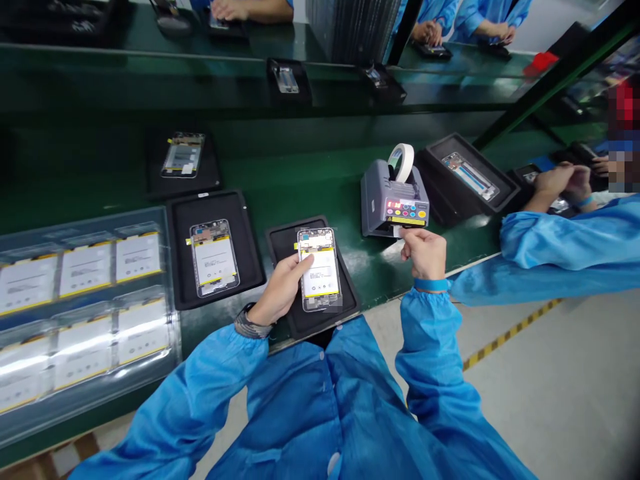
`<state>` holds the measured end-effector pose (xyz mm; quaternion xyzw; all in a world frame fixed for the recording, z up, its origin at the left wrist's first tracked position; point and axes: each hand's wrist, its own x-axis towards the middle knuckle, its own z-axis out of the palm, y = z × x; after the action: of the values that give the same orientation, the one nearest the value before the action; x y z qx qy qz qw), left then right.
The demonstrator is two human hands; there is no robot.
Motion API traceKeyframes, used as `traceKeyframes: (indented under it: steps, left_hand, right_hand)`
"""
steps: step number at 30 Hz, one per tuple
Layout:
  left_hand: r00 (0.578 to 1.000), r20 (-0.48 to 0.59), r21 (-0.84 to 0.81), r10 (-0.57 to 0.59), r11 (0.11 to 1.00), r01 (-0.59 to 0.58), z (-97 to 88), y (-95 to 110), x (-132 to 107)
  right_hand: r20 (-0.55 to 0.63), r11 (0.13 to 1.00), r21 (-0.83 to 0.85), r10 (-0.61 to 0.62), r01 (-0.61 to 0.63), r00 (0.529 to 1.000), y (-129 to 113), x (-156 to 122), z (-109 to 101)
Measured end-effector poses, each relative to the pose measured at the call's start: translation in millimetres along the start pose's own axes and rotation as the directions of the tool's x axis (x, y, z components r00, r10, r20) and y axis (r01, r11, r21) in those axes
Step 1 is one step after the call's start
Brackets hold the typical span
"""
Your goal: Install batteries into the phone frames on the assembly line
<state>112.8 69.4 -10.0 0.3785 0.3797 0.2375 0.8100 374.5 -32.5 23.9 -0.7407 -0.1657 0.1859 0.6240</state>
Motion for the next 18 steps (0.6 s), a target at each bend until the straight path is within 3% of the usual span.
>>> traceKeyframes:
  steps: [8, 12, 15, 18]
  left_hand:
    - [1.0, 0.001, -0.079, 0.026, 0.997, -0.026, -3.9, 1.5, 4.1]
    - [0.991, 0.081, -0.046, 0.103, 0.994, -0.099, -5.9, 3.8, 3.3]
    - [0.982, 0.097, -0.041, 0.164, 0.986, -0.161, -6.8, 2.3, 4.0]
    - [0.979, 0.098, -0.014, 0.18, 0.984, -0.18, -7.1, 0.0, 4.7]
  right_hand:
    - [0.036, 0.998, -0.038, 0.057, -0.055, 0.998, -2.0, -5.6, -13.0]
    - [0.184, 0.998, -0.016, 0.059, -0.057, 0.981, -1.6, -51.5, -7.1]
    - [0.347, 0.997, -0.052, 0.068, -0.054, 0.935, 0.5, -92.0, 12.3]
    - [0.401, 0.997, -0.076, 0.053, -0.024, 0.914, 4.7, -114.3, 33.3]
